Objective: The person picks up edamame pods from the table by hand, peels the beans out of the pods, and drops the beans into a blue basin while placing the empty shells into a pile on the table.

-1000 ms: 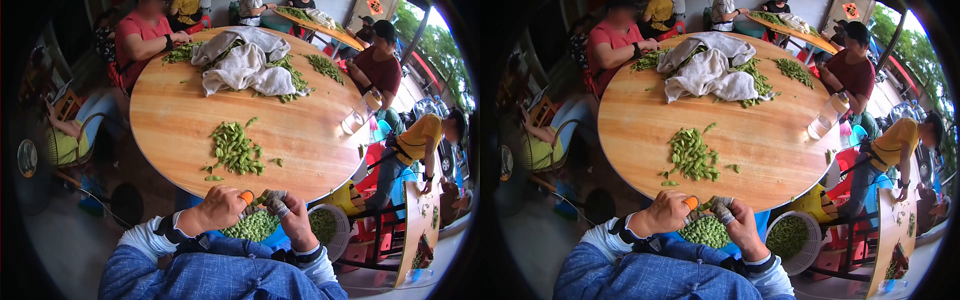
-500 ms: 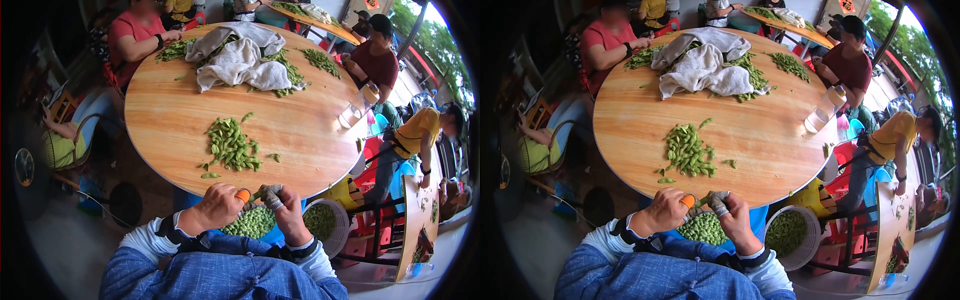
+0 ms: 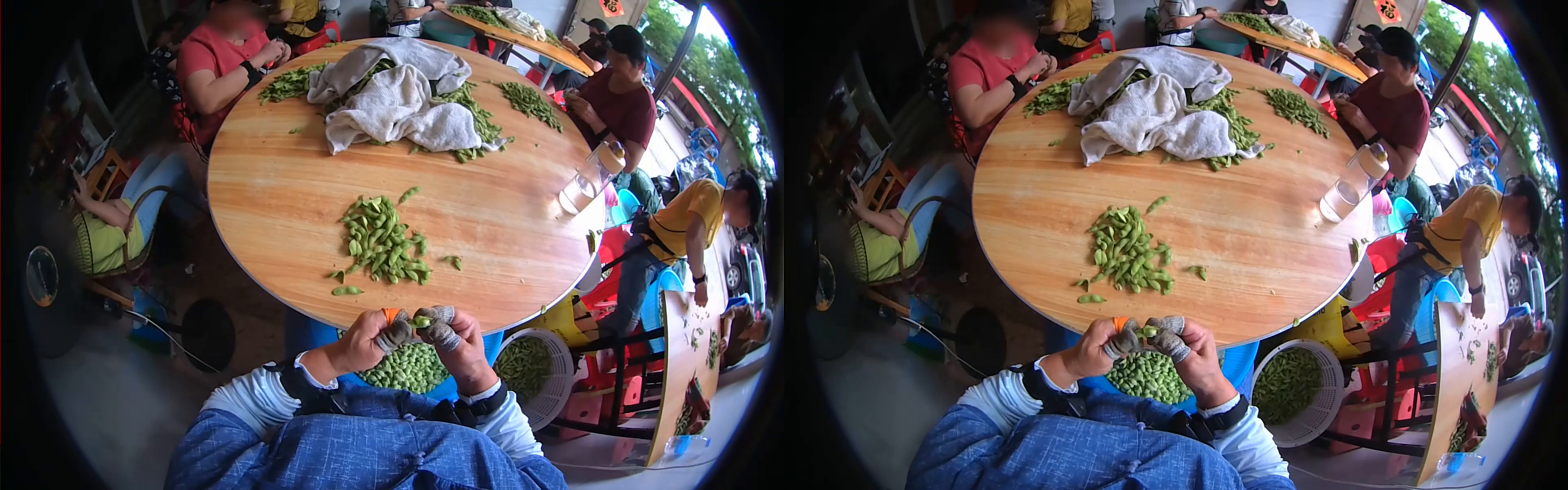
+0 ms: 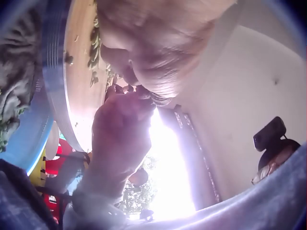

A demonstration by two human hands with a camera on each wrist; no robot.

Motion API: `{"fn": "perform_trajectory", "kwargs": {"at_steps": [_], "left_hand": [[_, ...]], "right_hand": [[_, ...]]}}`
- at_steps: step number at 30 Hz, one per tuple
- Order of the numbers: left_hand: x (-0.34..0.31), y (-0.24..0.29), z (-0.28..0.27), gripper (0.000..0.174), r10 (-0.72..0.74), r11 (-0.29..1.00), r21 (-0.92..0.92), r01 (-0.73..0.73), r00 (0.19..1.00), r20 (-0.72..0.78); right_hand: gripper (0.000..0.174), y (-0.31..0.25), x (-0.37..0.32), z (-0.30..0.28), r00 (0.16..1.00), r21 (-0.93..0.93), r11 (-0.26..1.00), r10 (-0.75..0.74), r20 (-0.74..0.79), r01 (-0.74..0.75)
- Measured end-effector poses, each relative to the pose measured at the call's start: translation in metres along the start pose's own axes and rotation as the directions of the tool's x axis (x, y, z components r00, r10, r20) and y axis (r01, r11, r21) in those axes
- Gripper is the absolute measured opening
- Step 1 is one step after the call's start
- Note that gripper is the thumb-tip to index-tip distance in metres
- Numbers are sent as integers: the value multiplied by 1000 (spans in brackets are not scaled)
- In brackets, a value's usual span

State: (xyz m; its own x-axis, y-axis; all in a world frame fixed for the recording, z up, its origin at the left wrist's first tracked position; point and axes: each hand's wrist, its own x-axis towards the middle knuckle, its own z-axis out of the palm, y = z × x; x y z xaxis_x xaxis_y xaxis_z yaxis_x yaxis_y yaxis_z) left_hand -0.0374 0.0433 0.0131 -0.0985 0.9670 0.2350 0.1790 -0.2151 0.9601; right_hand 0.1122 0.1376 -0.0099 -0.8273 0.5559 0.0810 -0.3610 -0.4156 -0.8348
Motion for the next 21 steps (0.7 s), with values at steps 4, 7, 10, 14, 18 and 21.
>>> {"fn": "perform_trajectory", "kwargs": {"at_steps": [4,7,10,14,18,21], "left_hand": [[-8,-25,11,22,-264,748,-610,260,961,86],[-6,-22,15,23,-339,519,-798,305,931,135],[-2,-17,13,21,-309,729,-626,276,949,58],[4,-7,7,16,100,881,468,-62,993,-56],[9,-5,4,15,40,950,312,-11,995,-87],[9,-23,8,21,-172,965,-216,146,979,-106]], "right_hand": [[27,8,2,-1,1000,107,994,8,-13,-6],[29,10,1,-2,999,183,983,33,-33,-26],[27,2,0,4,995,139,989,69,-78,-57],[22,-6,-1,-7,988,-195,968,154,-20,-155],[16,-16,1,8,991,-266,959,74,-108,-100],[15,-14,2,12,998,-293,956,-46,-31,35]]}}
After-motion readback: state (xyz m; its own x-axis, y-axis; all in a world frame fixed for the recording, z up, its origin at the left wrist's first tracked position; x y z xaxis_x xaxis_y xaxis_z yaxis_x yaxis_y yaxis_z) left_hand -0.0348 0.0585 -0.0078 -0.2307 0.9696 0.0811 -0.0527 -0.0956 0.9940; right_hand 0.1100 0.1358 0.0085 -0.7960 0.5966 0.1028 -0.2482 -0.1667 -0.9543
